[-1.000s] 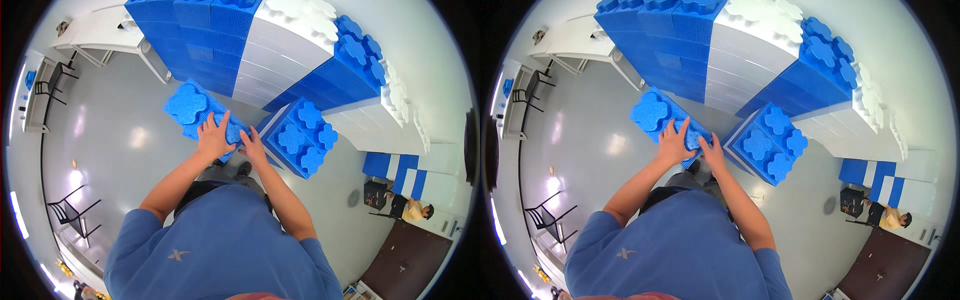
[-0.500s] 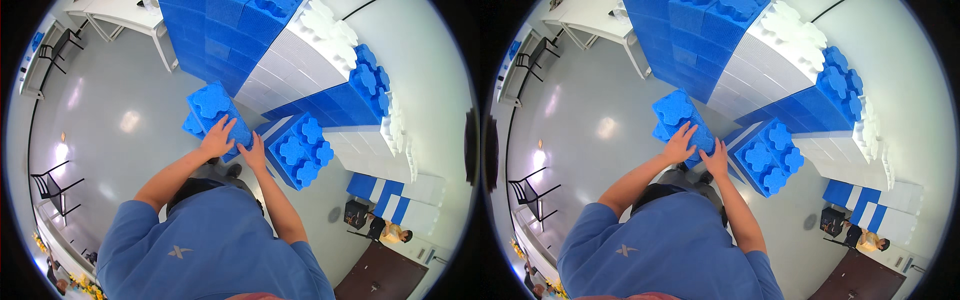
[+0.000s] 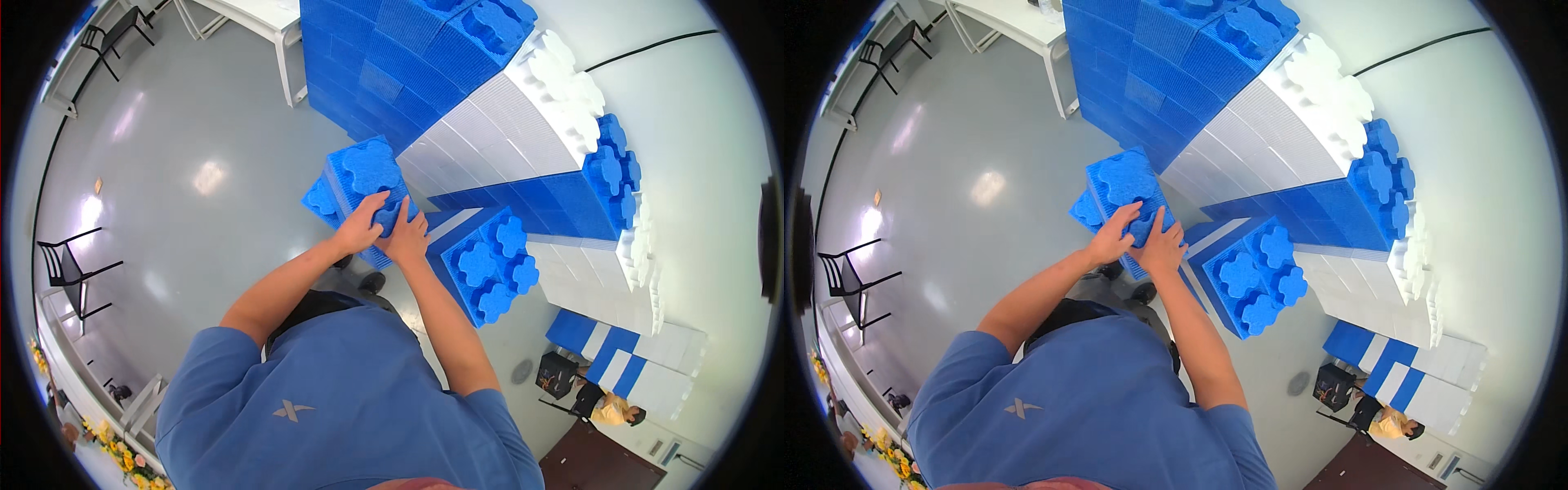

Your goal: Assembling large blue and white plastic blocks to form a structure.

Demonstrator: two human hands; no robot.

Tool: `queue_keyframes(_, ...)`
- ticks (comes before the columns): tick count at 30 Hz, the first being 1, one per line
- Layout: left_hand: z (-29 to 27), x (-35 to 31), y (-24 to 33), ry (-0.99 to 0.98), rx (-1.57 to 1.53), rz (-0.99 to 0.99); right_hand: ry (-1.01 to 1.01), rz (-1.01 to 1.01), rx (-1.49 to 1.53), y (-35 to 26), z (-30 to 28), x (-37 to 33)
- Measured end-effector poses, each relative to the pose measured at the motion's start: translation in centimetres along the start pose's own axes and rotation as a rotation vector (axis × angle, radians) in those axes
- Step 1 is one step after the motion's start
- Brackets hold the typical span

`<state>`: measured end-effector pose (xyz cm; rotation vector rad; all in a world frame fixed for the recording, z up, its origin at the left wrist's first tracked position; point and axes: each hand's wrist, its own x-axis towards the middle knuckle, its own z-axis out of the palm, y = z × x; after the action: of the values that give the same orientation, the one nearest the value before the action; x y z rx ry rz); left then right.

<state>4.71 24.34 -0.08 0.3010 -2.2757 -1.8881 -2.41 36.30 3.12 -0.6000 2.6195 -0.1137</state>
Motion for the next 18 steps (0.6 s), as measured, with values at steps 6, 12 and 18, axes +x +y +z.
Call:
queue_keyframes(6,-4.1,-1.0,-3.9,0.306,-0.048,-0.082,0.041,0.075,0.150,2.5,-2.1,0.9)
queue_keyframes(12,-10.1,-2.4,-14.7,0.482,0.086,-0.451,0.211,0.015,0.495,8.6,-4.8,-2.0)
queue_keyframes(18,-13.1,4.8,-10.3,0.524,-0.190,-0.632,0.360,-0.055,0.895,13.3,-6.6,-8.5)
